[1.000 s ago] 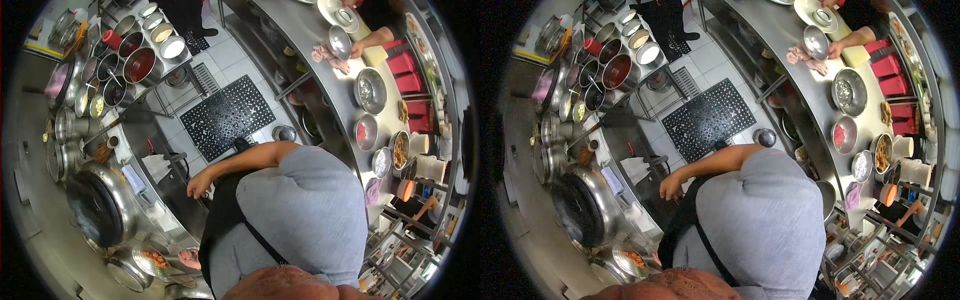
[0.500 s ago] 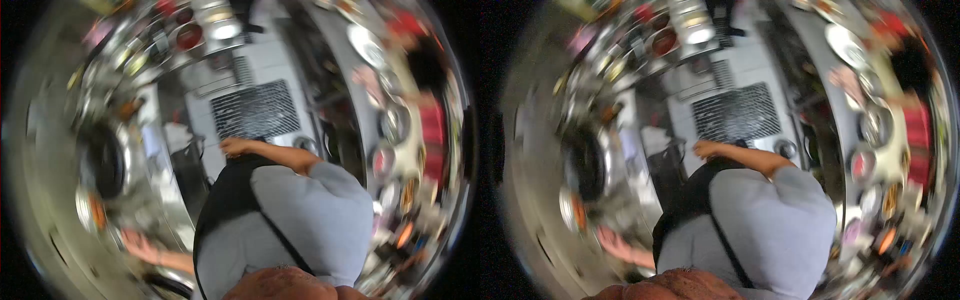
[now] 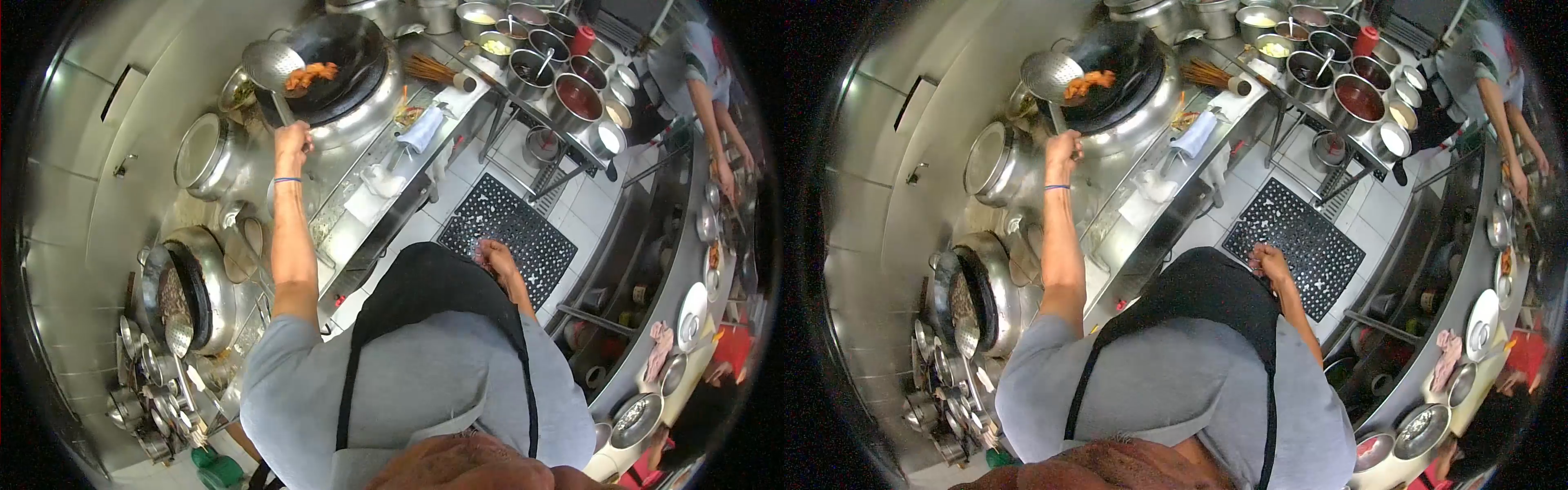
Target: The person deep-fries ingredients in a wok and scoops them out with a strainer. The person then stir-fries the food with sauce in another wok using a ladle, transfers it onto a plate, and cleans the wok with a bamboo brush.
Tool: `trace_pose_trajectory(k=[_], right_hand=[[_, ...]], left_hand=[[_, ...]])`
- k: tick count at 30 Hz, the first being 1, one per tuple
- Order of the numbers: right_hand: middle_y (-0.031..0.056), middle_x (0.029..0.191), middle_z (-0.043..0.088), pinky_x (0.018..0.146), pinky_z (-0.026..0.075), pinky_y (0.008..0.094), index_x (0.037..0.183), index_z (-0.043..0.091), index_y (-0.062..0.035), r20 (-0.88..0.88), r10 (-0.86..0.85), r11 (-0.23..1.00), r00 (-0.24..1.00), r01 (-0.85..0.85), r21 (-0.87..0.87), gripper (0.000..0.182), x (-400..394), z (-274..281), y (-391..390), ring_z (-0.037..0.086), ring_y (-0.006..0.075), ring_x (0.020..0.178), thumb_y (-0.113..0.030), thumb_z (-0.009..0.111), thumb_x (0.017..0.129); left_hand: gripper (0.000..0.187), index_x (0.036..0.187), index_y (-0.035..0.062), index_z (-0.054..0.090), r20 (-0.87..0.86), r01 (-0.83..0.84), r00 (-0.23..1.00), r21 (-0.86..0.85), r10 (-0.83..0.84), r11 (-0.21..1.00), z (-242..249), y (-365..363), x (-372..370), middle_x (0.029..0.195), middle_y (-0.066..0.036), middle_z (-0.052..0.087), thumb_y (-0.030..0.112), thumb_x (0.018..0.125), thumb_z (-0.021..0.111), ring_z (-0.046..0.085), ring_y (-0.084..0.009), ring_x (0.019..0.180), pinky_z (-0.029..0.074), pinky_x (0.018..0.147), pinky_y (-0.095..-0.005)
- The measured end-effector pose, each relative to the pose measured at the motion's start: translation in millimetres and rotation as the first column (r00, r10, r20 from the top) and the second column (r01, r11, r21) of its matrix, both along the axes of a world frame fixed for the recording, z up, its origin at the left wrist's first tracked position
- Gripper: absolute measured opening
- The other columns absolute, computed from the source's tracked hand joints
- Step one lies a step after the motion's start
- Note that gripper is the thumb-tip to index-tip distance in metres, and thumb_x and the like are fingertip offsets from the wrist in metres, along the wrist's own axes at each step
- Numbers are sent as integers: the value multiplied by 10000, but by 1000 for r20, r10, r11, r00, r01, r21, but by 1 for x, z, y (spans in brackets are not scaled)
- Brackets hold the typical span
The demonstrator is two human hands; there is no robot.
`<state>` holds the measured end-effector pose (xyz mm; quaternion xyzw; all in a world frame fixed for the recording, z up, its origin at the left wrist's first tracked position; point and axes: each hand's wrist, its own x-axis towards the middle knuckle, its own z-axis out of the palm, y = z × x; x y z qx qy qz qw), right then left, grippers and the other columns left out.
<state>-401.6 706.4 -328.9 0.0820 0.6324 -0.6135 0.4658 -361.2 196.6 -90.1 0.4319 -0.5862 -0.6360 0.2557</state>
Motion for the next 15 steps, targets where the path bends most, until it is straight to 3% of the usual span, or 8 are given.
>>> trace_pose_trajectory(k=[1, 4, 8, 11, 12, 13, 14, 15], right_hand=[[33, 955, 650, 607, 500, 269, 1249, 562, -46, -5, -2, 1000, 1000, 2, 0, 312, 4, -9, -1, 609, 128, 752, -130, 567, 949], [41, 937, 654, 639, 505, 260, 1166, 606, -26, -33, -1, 999, 999, 2, 40, 245, 17, -22, 0, 609, 132, 757, -96, 573, 933], [62, 919, 667, 666, 521, 263, 1134, 622, 7, -7, -58, 993, 998, 58, 102, 239, 37, -38, 2, 618, 145, 751, -48, 556, 911], [60, 902, 677, 719, 517, 277, 1099, 635, -7, 33, -42, 981, 999, 35, 191, 200, 47, -36, 4, 631, 146, 773, -101, 600, 925], [60, 885, 672, 698, 521, 282, 1075, 640, -9, 47, -6, 985, 999, -2, 175, 183, 50, -54, 3, 630, 149, 764, -103, 602, 922], [60, 868, 668, 677, 524, 287, 1051, 645, -11, 55, -9, 986, 998, 0, 167, 167, 54, -64, 5, 630, 152, 756, -105, 604, 919], [60, 833, 650, 611, 532, 308, 1017, 651, -25, 101, -90, 988, 991, 75, 136, 155, 59, -76, 6, 623, 152, 723, -134, 590, 925], [59, 822, 638, 559, 524, 318, 1009, 658, -40, 127, 14, 964, 992, -47, 263, 170, 56, -69, 3, 608, 150, 686, -152, 552, 938]], left_hand=[[234, 937, -53, 477, 109, -33, 993, -153, 50, 988, -14, -9, 1, 601, -108, 545, 105, 818, 601, 465, -163, 381, 362, 337, -331], [327, 1000, -48, 428, 24, -202, 969, -496, 246, 844, -40, -8, 34, 588, -94, 529, 136, 810, 621, 474, -160, 384, 372, 329, -323], [293, 1048, 0, 387, -218, -270, 948, -162, 233, 949, -41, 37, 102, 655, -47, 493, 89, 846, 579, 458, -147, 432, 377, 364, -300], [283, 1085, 61, 426, -310, -208, 917, 170, 252, 963, -58, 94, 154, 772, -36, 499, 108, 877, 613, 449, -126, 589, 407, 534, -289], [179, 998, 73, 482, -196, -351, 878, 354, 436, 867, -52, 120, 159, 753, -4, 469, 142, 897, 612, 437, -129, 615, 376, 572, -273], [125, 857, 104, 487, -255, -169, 927, 371, 276, 913, -63, 129, 176, 714, 19, 411, 165, 935, 563, 385, -98, 592, 336, 564, -237], [263, 735, 152, 394, -173, -220, 926, 477, 336, 851, -75, 139, 187, 655, 43, 319, 180, 970, 509, 301, -68, 555, 280, 515, -223], [365, 686, 181, 282, -335, 33, 929, 497, 157, 867, -103, 135, 206, 620, 59, 231, 192, 986, 490, 218, -58, 532, 224, 476, -231]])
